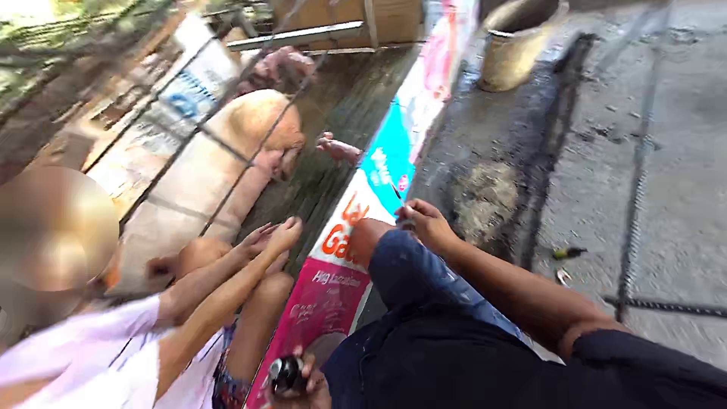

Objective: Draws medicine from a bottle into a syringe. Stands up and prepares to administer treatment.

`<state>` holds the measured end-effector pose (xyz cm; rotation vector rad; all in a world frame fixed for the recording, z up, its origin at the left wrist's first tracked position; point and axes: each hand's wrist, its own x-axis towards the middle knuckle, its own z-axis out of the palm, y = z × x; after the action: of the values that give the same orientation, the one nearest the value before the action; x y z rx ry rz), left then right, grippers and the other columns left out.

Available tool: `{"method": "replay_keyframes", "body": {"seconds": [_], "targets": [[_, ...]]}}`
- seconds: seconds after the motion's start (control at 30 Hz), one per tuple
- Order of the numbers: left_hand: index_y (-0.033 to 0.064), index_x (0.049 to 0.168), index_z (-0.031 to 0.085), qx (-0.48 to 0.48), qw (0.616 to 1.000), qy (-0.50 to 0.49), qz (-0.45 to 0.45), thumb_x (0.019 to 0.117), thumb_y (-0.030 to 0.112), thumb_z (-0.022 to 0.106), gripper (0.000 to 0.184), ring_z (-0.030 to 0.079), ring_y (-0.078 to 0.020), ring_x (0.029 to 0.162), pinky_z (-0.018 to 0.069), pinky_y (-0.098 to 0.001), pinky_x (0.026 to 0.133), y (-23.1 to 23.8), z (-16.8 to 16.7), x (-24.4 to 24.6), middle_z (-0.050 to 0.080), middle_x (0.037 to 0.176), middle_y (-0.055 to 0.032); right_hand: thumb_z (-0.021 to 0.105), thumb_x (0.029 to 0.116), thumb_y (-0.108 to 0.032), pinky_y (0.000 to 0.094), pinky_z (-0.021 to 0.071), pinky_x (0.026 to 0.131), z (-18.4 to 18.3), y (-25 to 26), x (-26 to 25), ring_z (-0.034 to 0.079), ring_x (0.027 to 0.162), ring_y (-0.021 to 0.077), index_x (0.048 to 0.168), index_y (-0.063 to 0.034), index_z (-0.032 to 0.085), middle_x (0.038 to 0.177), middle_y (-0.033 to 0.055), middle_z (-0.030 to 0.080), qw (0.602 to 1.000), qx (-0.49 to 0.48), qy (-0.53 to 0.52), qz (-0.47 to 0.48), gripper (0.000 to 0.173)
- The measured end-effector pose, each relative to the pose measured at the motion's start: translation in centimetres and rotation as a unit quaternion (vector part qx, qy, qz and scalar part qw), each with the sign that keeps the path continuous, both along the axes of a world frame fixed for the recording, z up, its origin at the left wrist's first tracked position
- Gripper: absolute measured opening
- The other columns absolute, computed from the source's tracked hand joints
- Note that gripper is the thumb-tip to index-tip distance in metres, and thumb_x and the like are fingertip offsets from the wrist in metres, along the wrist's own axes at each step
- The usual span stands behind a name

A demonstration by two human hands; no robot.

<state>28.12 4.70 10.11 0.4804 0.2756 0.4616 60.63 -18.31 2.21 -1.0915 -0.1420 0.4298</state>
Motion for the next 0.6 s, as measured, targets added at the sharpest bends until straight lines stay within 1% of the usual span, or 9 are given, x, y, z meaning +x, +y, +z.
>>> {"method": "replay_keyframes", "body": {"seconds": [0.1,0.13,0.2,0.3,0.4,0.47,0.5,0.57,0.6], "targets": [[-0.0028,0.114,0.069,-0.098,0.994,0.013,-0.052,0.0897,0.04,0.074,0.049,0.073,-0.0225,0.081,0.0615,-0.0296,0.065,-1.2,-1.4,0.9,0.07,0.11,-0.0173,0.059,0.1027,-0.016,0.0326,0.0529,0.075,-10.4,-4.4,2.8,0.062,0.084,0.0126,0.111,-0.0009,0.067,0.098,0.008,0.068,0.973,-0.111,0.068,-0.19,0.019],[-0.0037,0.115,0.068,-0.105,0.992,0.025,-0.065,0.0908,0.041,0.072,0.051,0.072,-0.0221,0.081,0.061,-0.0294,0.065,-1.6,-1.8,1.3,0.07,0.109,-0.0171,0.062,0.1015,-0.018,0.0346,0.0526,0.076,-13.8,-6.6,3.2,0.062,0.084,0.0143,0.114,-0.0003,0.068,0.098,0.0102,0.068,0.952,-0.163,0.096,-0.239,0.022],[-0.0047,0.116,0.066,-0.1,0.991,0.055,-0.075,0.0923,0.041,0.07,0.051,0.072,-0.0218,0.078,0.0606,-0.0292,0.063,-2.5,-1.8,2.3,0.07,0.107,-0.0168,0.065,0.0996,-0.02,0.0436,0.0554,0.088,-19.2,-11.3,2.9,0.067,0.094,0.0231,0.118,0.0009,0.069,0.104,0.0165,0.07,0.905,-0.24,0.159,-0.313,0.028],[-0.004,0.118,0.067,-0.073,0.989,0.072,-0.108,0.0914,0.037,0.073,0.049,0.072,-0.0224,0.082,0.0607,-0.0295,0.065,-2.5,-2.4,3.6,0.069,0.112,-0.0178,0.068,0.0981,-0.023,0.0527,0.0536,0.095,-24.4,-17.8,0.9,0.069,0.104,0.0302,0.117,-0.0033,0.072,0.11,0.0174,0.073,0.819,-0.36,0.246,-0.372,0.028],[-0.0006,0.117,0.068,-0.05,0.982,0.117,-0.141,0.0858,0.035,0.08,0.049,0.071,-0.0167,0.082,0.0592,-0.0253,0.064,-3.7,-0.9,7.7,0.069,0.113,-0.0138,0.066,0.0987,-0.028,0.0601,0.0487,0.099,-26.6,-22.5,-1.2,0.066,0.113,0.0364,0.115,-0.0068,0.074,0.114,0.0185,0.072,0.742,-0.457,0.324,-0.368,0.028],[0.0026,0.097,0.07,-0.065,0.962,0.248,-0.094,0.07,0.029,0.09,0.042,0.068,-0.0066,0.064,0.054,-0.0151,0.051,-9.8,4.6,16.6,0.072,0.09,-0.0065,0.06,0.102,-0.031,0.0622,0.0474,0.101,-27.0,-24.1,-1.6,0.063,0.119,0.0394,0.121,-0.0072,0.071,0.121,0.0211,0.069,0.711,-0.487,0.364,-0.353,0.032],[0.0014,0.096,0.067,-0.051,0.956,0.268,-0.11,0.0697,0.025,0.092,0.043,0.065,-0.0036,0.062,0.0521,-0.0124,0.052,-12.4,6.6,20.4,0.069,0.086,-0.0047,0.057,0.1034,-0.032,0.0625,0.047,0.102,-26.8,-24.5,-1.6,0.062,0.121,0.0402,0.123,-0.0075,0.07,0.124,0.0219,0.068,0.696,-0.499,0.382,-0.349,0.034],[-0.0057,0.102,0.057,0.088,0.949,0.269,-0.141,0.0935,0.011,0.069,0.022,0.06,0.0007,0.067,0.0497,-0.0085,0.061,-15.9,8.4,24.6,0.062,0.087,-0.0055,0.053,0.1053,-0.031,0.0608,0.0463,0.104,-26.5,-24.9,-1.1,0.059,0.126,0.0398,0.127,-0.0077,0.068,0.13,0.0222,0.065,0.668,-0.516,0.409,-0.346,0.036],[-0.0085,0.1,0.056,0.133,0.938,0.288,-0.141,0.097,0.002,0.059,0.011,0.06,0.0007,0.066,0.0499,-0.0087,0.062,-17.8,9.4,26.4,0.062,0.084,-0.0065,0.051,0.1056,-0.031,0.0601,0.0459,0.105,-26.4,-25.0,-0.9,0.058,0.128,0.0396,0.127,-0.0076,0.068,0.132,0.0222,0.064,0.657,-0.522,0.418,-0.348,0.036]]}}
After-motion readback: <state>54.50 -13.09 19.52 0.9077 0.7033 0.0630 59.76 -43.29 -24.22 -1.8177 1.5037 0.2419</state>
